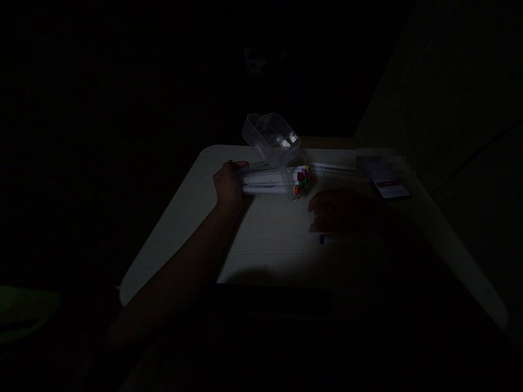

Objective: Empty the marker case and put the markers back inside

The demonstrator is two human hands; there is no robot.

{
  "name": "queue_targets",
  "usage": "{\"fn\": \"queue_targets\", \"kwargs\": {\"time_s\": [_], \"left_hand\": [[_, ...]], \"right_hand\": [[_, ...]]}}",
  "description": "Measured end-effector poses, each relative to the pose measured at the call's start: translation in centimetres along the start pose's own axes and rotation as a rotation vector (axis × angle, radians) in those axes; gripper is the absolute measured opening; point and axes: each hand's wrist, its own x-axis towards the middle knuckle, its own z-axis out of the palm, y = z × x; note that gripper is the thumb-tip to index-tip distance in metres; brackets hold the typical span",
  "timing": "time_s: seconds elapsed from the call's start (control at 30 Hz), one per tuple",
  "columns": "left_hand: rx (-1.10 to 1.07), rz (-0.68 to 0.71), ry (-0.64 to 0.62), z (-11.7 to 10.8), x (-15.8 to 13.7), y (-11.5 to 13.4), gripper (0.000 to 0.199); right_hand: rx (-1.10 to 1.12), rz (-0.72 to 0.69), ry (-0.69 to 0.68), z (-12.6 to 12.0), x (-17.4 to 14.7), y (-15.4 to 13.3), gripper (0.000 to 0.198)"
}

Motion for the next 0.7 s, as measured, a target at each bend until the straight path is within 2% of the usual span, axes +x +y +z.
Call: {"fn": "queue_targets", "kwargs": {"time_s": [0.07,0.17,0.27,0.37,0.7], "left_hand": [[-0.004,-0.009,-0.004,0.1,0.0,0.0,0.033],[-0.012,-0.009,0.012,0.1,0.0,0.0,0.030],[-0.006,-0.005,0.009,0.2,0.0,0.0,0.032],[0.008,0.012,-0.002,0.1,0.1,-0.1,0.036],[-0.002,-0.008,0.003,0.1,0.0,0.0,0.036]], "right_hand": [[-0.040,0.037,-0.178,0.2,-0.4,0.9,0.050],[-0.179,0.056,-0.254,0.5,-0.9,1.9,0.044],[-0.311,0.047,-0.239,0.5,-1.1,2.1,0.024],[-0.385,0.019,-0.225,0.5,-0.8,1.9,0.013],[-0.423,0.074,0.029,-0.1,0.1,-1.3,0.023]]}}
